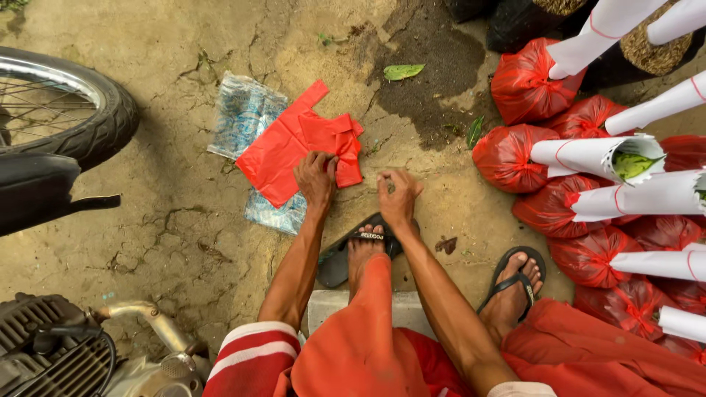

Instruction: The person takes small potted plants and places them into red plastic bags. They then tie the bags closed and set them aside. The person repeats this process for several plants.

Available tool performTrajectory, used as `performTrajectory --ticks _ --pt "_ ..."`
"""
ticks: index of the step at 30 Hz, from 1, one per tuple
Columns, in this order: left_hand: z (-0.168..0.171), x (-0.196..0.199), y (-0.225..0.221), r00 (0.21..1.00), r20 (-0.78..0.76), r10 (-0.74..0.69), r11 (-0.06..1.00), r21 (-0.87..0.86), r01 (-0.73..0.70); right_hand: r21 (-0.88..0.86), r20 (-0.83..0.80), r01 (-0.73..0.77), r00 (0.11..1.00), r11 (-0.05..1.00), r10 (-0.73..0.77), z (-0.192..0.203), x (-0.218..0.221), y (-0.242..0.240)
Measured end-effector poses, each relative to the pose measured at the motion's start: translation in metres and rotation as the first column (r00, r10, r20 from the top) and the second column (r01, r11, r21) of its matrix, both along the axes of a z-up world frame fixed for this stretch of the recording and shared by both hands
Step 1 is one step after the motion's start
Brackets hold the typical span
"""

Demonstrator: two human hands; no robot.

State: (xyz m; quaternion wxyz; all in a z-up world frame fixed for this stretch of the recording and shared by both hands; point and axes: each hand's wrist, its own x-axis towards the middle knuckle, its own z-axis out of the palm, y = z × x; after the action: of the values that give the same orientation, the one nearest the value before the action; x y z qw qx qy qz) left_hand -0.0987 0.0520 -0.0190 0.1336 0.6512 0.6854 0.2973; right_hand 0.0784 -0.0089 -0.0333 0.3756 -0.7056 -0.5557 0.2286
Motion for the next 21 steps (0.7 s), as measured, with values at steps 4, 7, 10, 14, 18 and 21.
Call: performTrajectory --ticks 4,7,10,14,18,21 --pt "0.009 0.001 -0.008 0.929 0.366 -0.045 0.996 0.084 0.015 -0.061 -0.426 -0.098 0.902 0.993 0.063 0.005 -0.019 0.006" --pt "0.007 0.011 -0.020 0.885 0.464 -0.031 0.999 0.004 0.033 -0.086 -0.700 -0.184 0.711 0.979 0.072 -0.005 -0.022 0.013" --pt "0.003 0.020 -0.028 0.813 0.578 0.071 0.997 -0.025 -0.070 -0.152 -0.762 -0.181 0.648 0.972 0.001 -0.023 -0.018 0.020" --pt "-0.006 0.022 -0.034 0.658 0.694 0.292 0.950 -0.288 -0.119 -0.117 -0.638 -0.207 0.765 0.971 0.087 -0.034 -0.011 0.021" --pt "-0.011 0.017 -0.031 0.675 0.688 0.265 0.958 -0.266 -0.104 0.092 -0.774 -0.338 0.568 0.937 0.281 -0.010 -0.005 0.022" --pt "-0.012 0.014 -0.028 0.733 0.639 0.233 0.962 -0.262 -0.078 0.154 -0.877 -0.242 0.413 0.958 0.245 0.023 -0.002 0.023"
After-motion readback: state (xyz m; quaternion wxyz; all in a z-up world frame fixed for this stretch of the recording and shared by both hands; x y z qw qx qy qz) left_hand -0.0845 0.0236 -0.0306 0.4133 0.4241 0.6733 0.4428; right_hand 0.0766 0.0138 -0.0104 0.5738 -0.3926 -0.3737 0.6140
